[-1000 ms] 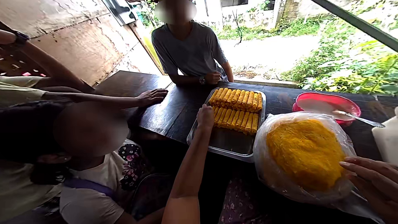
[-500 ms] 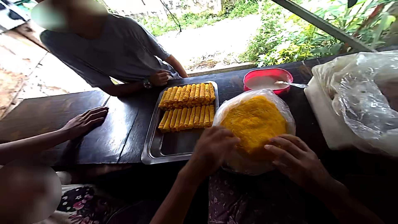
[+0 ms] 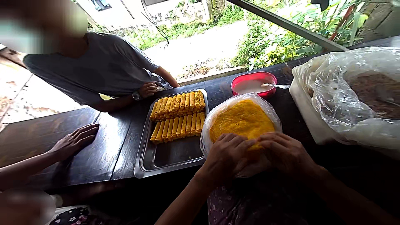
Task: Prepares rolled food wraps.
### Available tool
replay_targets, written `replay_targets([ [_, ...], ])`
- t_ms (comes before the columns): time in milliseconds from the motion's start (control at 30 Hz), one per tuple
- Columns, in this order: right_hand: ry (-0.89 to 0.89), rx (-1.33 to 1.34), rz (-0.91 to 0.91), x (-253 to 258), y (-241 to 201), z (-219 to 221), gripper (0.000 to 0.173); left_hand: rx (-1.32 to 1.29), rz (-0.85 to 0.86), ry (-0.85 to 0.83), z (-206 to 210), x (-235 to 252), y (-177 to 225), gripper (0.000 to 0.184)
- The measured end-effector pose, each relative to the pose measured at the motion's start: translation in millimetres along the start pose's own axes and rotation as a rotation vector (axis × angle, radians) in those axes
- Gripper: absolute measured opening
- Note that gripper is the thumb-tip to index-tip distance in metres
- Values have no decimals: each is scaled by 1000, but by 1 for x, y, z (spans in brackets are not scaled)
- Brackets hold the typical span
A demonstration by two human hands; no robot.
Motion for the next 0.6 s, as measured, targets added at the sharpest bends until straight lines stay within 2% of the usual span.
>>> replay_targets([
  [100,21,-72,16,44,0,-11,26,-37,-91,95,-18,38,-9,19],
  [167,-15,-60,79,75,12,-22,17,-100,-192,43,-36,69,-26,13],
  [300,-29,51,368,124,60,-40,24,-179,-388,-23,-75,126,-67,18],
  [367,-13,180,520,144,84,-43,20,-194,-440,-24,-84,145,-88,19],
  [500,0,425,580,177,102,-48,9,-251,-448,40,-97,165,-107,18],
  [600,-183,368,479,183,83,-62,11,-128,-267,110,-108,149,-77,18],
])
Point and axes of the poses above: each hand's wrist, its own x-axis towards the middle knuckle, its own z-axis out of the palm, y = z × x, the point moved 9 cm from there along x, towards the middle knuckle, and after that the axes turned 7 degrees about y, right-handed, at the moved point
